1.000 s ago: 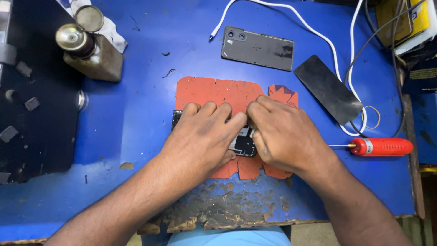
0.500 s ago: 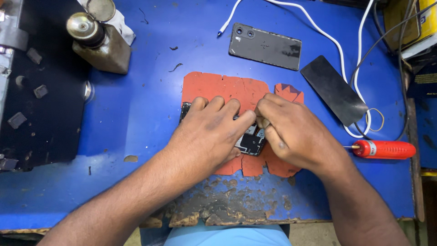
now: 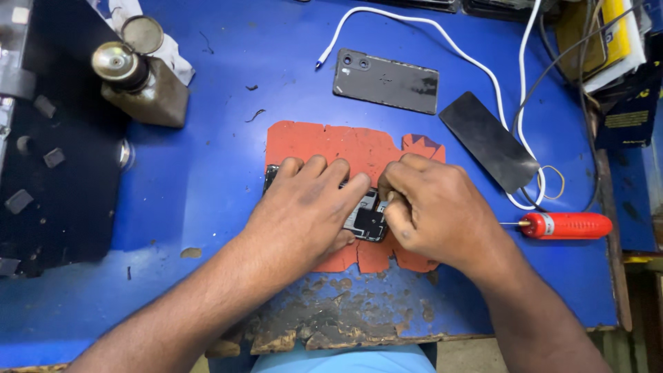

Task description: The person uses a screwdriver to remove screws from a disassembled smartphone, then uses a pencil to pry and lift internal components. The person handles the phone body, a detached screen, and small parts on a cluttered workbench.

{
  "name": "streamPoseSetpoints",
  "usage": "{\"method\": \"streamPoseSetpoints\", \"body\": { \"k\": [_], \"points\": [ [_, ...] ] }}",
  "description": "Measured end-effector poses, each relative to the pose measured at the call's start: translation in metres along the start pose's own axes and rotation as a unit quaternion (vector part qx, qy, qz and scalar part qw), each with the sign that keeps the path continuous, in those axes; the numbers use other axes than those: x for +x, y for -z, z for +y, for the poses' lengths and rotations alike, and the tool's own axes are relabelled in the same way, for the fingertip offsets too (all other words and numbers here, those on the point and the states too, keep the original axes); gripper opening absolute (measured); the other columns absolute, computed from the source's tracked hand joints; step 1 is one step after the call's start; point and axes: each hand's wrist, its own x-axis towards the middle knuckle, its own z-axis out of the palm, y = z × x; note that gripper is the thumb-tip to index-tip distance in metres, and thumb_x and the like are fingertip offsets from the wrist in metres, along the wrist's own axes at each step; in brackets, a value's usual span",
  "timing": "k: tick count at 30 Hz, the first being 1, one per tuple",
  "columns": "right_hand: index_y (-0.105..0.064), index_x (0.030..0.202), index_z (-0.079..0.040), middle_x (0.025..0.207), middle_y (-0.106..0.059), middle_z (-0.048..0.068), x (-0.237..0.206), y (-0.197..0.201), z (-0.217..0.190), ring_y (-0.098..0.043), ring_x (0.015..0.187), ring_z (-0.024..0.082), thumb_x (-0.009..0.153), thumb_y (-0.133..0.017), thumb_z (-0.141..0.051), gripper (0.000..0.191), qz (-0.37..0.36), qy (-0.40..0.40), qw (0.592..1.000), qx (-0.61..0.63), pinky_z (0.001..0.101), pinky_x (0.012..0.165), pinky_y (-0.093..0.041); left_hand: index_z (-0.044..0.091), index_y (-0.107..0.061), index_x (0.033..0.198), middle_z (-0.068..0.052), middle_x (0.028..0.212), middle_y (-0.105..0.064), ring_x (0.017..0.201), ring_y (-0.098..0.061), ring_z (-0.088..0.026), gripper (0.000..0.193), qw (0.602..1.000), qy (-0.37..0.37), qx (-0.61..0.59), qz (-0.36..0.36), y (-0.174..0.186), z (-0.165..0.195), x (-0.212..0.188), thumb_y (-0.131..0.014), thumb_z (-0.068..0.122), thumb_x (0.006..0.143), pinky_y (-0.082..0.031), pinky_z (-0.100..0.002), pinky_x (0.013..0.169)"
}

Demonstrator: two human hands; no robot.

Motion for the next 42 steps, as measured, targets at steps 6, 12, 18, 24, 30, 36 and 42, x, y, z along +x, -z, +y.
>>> {"method": "streamPoseSetpoints", "body": {
  "k": [6, 12, 18, 24, 30, 36, 42],
  "points": [
    [-0.068, 0.094, -0.001, 0.077, -0.068, 0.012, -0.002, 0.003, 0.004, -0.069, 0.063, 0.025, 0.075, -0.071, -0.001, 0.018, -0.026, -0.044, 0.997, 0.064, 0.0369, 0.059, -0.055, 0.007, -0.056, 0.112, -0.011, 0.100, -0.059, 0.096, -0.057, -0.032, 0.063, 1.000, 0.007, -0.004, -0.013, 0.001, 0.001, 0.002, -0.088, 0.030, 0.062, -0.041, -0.048, 0.080],
    [-0.069, 0.088, -0.005, 0.082, -0.072, 0.008, -0.001, 0.008, 0.017, -0.070, 0.074, 0.026, 0.075, -0.080, -0.001, 0.018, -0.042, 0.040, 0.995, 0.075, 0.0355, 0.064, -0.055, 0.008, -0.057, 0.111, -0.011, 0.099, -0.059, 0.097, -0.058, -0.032, 0.065, 1.000, 0.009, -0.006, -0.023, 0.001, -0.001, 0.001, -0.090, 0.032, 0.060, -0.041, -0.048, 0.080],
    [-0.067, 0.088, -0.002, 0.082, -0.069, 0.009, 0.000, 0.002, 0.017, -0.069, 0.071, 0.026, 0.074, -0.079, 0.001, 0.019, -0.063, -0.011, 0.994, 0.089, 0.0358, 0.061, -0.054, 0.008, -0.057, 0.112, -0.011, 0.099, -0.059, 0.096, -0.058, -0.032, 0.067, 1.000, 0.006, -0.014, -0.011, -0.001, -0.002, 0.001, -0.090, 0.031, 0.059, -0.041, -0.048, 0.079],
    [-0.064, 0.086, 0.000, 0.080, -0.067, 0.010, 0.005, -0.004, 0.016, -0.069, 0.069, 0.022, 0.071, -0.072, 0.011, 0.020, -0.062, -0.036, 0.992, 0.106, 0.0330, 0.061, -0.054, 0.008, -0.056, 0.113, -0.011, 0.099, -0.059, 0.096, -0.057, -0.032, 0.065, 1.000, 0.001, -0.009, -0.008, -0.003, -0.002, 0.000, -0.089, 0.028, 0.061, -0.041, -0.048, 0.080],
    [-0.063, 0.085, 0.000, 0.080, -0.067, 0.009, 0.004, -0.008, 0.020, -0.069, 0.071, 0.020, 0.071, -0.068, 0.015, 0.021, -0.067, -0.035, 0.989, 0.128, 0.0320, 0.063, -0.055, 0.008, -0.056, 0.114, -0.009, 0.099, -0.058, 0.095, -0.057, -0.032, 0.065, 1.000, 0.005, -0.018, -0.013, -0.004, -0.003, -0.001, -0.089, 0.029, 0.061, -0.041, -0.049, 0.079],
    [-0.063, 0.083, -0.001, 0.079, -0.066, 0.007, 0.004, -0.005, 0.030, -0.070, 0.070, 0.018, 0.076, -0.067, 0.014, 0.017, -0.094, -0.031, 0.984, 0.148, 0.0312, 0.065, -0.056, 0.009, -0.056, 0.115, -0.009, 0.101, -0.058, 0.096, -0.057, -0.031, 0.068, 1.000, -0.008, -0.008, 0.001, -0.006, -0.003, -0.002, -0.089, 0.030, 0.060, -0.041, -0.050, 0.080],
    [-0.062, 0.084, -0.001, 0.082, -0.064, 0.005, 0.003, 0.004, 0.050, -0.068, 0.076, 0.016, 0.077, -0.068, 0.012, 0.016, -0.154, -0.003, 0.969, 0.193, 0.0294, 0.068, -0.056, 0.008, -0.057, 0.116, -0.011, 0.103, -0.058, 0.098, -0.058, -0.032, 0.072, 1.000, -0.010, -0.003, 0.004, -0.007, -0.007, -0.002, -0.091, 0.033, 0.058, -0.042, -0.051, 0.082]
  ]
}}
